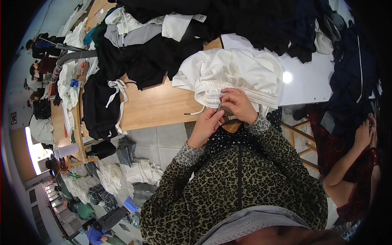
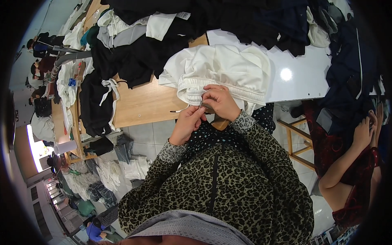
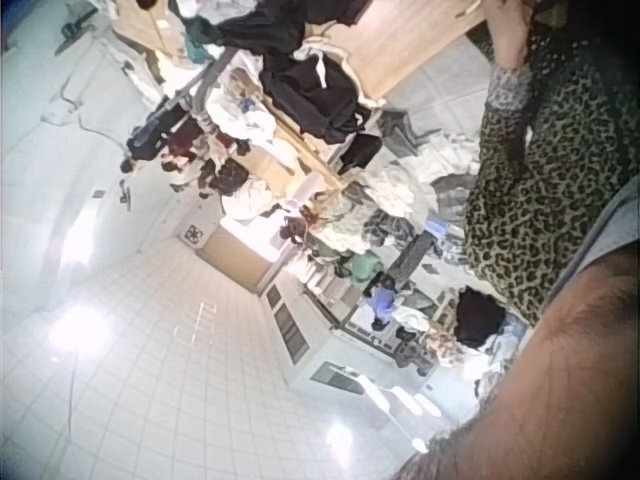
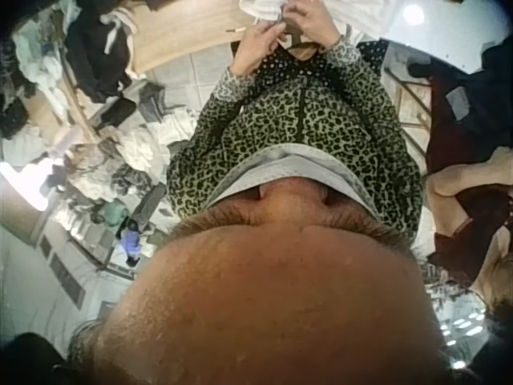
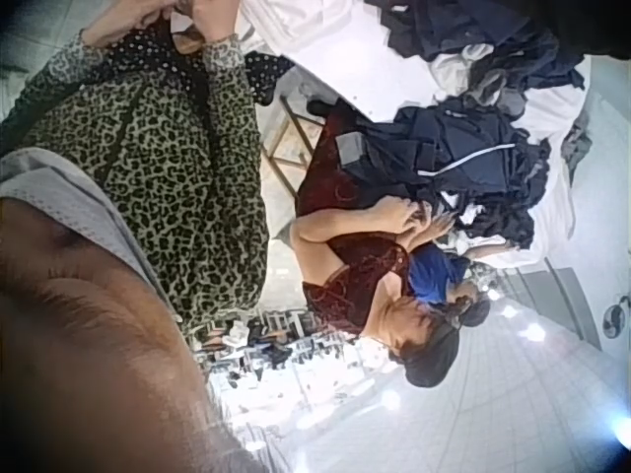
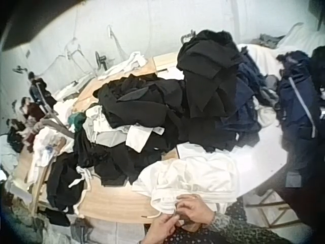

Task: Trimming loose threads from garments using snips in a factory setting.

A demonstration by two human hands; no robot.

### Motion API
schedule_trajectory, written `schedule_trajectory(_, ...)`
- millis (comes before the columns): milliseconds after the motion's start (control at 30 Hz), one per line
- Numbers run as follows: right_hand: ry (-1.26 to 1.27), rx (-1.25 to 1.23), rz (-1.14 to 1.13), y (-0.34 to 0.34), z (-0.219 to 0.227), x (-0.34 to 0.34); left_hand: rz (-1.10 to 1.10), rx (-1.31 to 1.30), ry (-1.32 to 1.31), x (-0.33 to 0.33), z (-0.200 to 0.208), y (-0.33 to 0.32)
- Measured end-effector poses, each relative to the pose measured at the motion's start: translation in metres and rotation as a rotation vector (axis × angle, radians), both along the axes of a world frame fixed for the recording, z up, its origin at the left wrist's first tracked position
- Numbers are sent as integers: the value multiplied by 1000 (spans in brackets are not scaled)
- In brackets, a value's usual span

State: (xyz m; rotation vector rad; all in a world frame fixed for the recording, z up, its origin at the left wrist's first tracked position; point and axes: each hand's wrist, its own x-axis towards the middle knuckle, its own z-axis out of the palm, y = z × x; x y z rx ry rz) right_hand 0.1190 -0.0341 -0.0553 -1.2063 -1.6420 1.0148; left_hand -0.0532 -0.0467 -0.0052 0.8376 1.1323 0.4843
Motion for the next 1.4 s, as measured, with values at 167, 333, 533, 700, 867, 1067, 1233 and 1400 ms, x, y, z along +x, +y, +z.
schedule_trajectory(167, 11, 9, 2, 0, -1, 0, 3, -19, -17, -4, -3, 1)
schedule_trajectory(333, 144, -61, -45, -28, 32, 23, -144, 160, 76, -35, 30, 4)
schedule_trajectory(533, 21, -228, -103, -79, 48, 27, -126, 909, 649, -39, 14, 41)
schedule_trajectory(700, -707, 112, -442, -58, 36, 58, -308, 1066, 722, -35, -6, 66)
schedule_trajectory(867, -722, 160, -424, -45, 26, 89, -315, 1021, 603, -47, -23, 80)
schedule_trajectory(1067, -300, 85, -511, -29, 22, 103, -425, 1225, 633, -46, -20, 86)
schedule_trajectory(1233, 543, -551, -492, -14, 34, 133, 49, 214, 189, -43, -1, 88)
schedule_trajectory(1400, 1338, -747, -304, -4, 48, 150, 352, 7, -534, -26, 7, 83)
